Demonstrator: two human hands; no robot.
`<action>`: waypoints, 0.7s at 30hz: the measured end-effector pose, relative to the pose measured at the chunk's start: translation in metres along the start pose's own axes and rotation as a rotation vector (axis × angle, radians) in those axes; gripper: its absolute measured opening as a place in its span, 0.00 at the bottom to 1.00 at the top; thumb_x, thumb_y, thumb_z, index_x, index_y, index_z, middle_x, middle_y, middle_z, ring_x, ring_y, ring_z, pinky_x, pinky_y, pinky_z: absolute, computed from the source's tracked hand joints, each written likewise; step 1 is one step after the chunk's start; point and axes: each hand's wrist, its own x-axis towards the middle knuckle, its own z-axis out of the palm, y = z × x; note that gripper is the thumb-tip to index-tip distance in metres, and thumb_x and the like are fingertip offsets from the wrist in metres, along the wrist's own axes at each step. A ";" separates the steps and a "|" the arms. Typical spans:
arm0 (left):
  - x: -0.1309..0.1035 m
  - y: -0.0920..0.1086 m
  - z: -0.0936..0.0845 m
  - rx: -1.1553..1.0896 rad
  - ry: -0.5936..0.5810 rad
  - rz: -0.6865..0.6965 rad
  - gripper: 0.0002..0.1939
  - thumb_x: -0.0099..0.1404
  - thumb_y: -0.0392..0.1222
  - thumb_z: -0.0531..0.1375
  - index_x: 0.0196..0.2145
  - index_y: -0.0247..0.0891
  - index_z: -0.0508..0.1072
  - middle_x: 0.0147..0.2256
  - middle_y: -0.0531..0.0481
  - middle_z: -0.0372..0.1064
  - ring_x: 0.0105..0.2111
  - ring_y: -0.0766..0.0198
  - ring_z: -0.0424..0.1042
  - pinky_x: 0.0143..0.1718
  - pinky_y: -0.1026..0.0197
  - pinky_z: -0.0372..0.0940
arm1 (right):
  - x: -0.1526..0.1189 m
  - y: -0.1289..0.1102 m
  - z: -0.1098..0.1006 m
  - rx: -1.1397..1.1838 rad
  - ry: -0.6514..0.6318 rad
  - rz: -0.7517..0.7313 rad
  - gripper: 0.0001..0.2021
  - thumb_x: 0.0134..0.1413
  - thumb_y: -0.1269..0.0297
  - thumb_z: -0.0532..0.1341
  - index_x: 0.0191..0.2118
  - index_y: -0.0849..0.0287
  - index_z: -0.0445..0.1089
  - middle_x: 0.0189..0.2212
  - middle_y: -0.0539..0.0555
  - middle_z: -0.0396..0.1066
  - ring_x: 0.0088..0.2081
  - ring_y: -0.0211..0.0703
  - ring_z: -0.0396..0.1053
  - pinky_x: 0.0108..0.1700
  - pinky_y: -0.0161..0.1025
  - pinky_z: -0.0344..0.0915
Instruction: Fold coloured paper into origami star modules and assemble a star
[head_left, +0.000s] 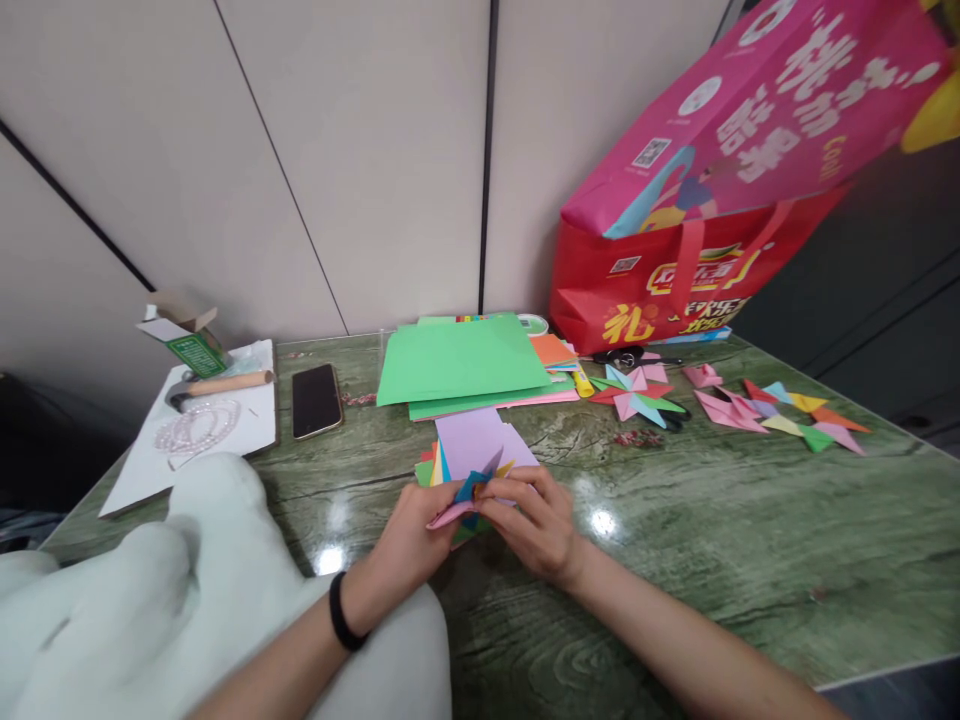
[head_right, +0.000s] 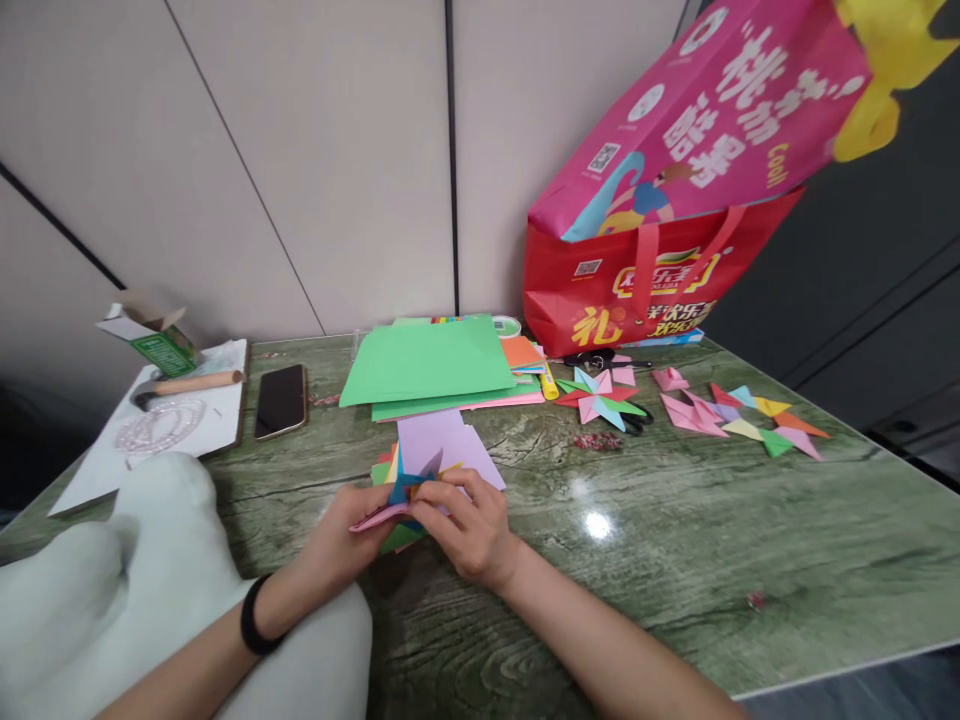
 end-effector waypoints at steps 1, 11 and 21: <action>0.000 0.000 0.000 0.003 -0.001 0.006 0.11 0.59 0.32 0.51 0.23 0.33 0.69 0.21 0.54 0.63 0.21 0.70 0.55 0.23 0.69 0.54 | 0.000 0.000 0.000 -0.001 -0.004 -0.007 0.09 0.53 0.74 0.57 0.37 0.56 0.70 0.31 0.52 0.74 0.35 0.41 0.62 0.35 0.36 0.64; 0.000 0.003 -0.001 0.045 0.018 0.026 0.10 0.59 0.32 0.52 0.23 0.33 0.69 0.20 0.55 0.63 0.20 0.71 0.54 0.22 0.69 0.52 | -0.001 0.004 0.000 0.045 -0.001 -0.009 0.08 0.53 0.74 0.57 0.37 0.57 0.71 0.31 0.52 0.75 0.34 0.40 0.63 0.36 0.37 0.65; -0.001 0.007 -0.004 0.094 -0.026 0.012 0.09 0.58 0.29 0.52 0.29 0.35 0.72 0.24 0.52 0.70 0.20 0.69 0.62 0.24 0.68 0.55 | 0.000 0.008 -0.006 -0.012 -0.053 -0.130 0.11 0.58 0.72 0.51 0.40 0.58 0.70 0.33 0.53 0.75 0.36 0.41 0.64 0.36 0.37 0.66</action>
